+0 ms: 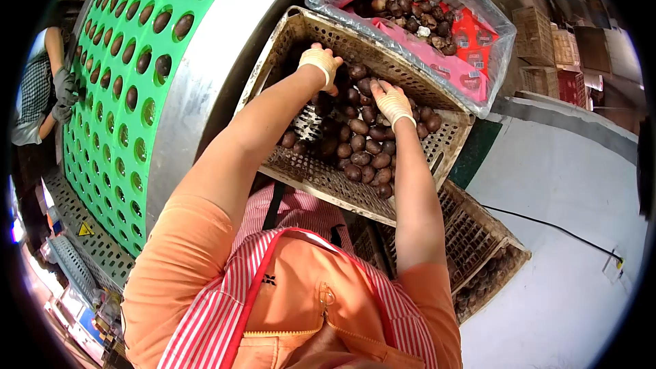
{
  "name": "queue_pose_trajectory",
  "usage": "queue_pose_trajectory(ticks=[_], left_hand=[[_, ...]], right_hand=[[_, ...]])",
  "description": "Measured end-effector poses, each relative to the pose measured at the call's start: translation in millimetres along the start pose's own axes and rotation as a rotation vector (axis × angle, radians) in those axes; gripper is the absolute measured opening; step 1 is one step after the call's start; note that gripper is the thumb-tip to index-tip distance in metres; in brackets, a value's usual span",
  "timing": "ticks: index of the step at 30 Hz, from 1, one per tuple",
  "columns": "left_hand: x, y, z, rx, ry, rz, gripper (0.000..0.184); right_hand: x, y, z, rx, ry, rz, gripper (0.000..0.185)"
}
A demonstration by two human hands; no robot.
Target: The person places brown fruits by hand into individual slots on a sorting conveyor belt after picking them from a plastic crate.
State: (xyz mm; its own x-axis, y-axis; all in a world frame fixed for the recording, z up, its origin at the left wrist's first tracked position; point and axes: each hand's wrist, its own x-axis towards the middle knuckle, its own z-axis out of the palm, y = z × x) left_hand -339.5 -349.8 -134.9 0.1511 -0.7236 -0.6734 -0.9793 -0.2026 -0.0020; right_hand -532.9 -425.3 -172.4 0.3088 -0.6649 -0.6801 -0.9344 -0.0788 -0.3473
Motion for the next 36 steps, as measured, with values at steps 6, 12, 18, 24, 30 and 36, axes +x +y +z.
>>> queue_pose_trajectory(ticks=[6, 12, 18, 24, 30, 36], left_hand=[[-5.5, 16.0, 4.8, -0.044, -0.038, -0.064, 0.095], [-6.6, -15.3, 25.5, -0.511, -0.09, 0.026, 0.111], [0.6, -21.0, 69.4, -0.758, -0.029, 0.046, 0.137], [2.7, -14.8, 76.7, -0.972, -0.039, 0.029, 0.13], [-11.9, -17.5, 78.4, -1.349, -0.149, 0.104, 0.117], [-4.9, 6.7, 95.1, -1.423, -0.021, 0.31, 0.106]], right_hand=[[-19.5, -1.0, -14.0, 0.225, -0.156, 0.133, 0.069], [-18.1, 7.8, 6.2, 0.45, -0.126, 0.114, 0.066], [-17.2, 0.6, 8.4, 0.843, -0.281, 0.155, 0.075], [-23.1, -14.0, 39.3, 1.093, -0.345, 0.222, 0.087], [-21.6, -11.4, 52.0, 1.364, -0.486, 0.233, 0.092], [-24.9, -13.6, 71.1, 1.328, -0.284, 0.303, 0.069]])
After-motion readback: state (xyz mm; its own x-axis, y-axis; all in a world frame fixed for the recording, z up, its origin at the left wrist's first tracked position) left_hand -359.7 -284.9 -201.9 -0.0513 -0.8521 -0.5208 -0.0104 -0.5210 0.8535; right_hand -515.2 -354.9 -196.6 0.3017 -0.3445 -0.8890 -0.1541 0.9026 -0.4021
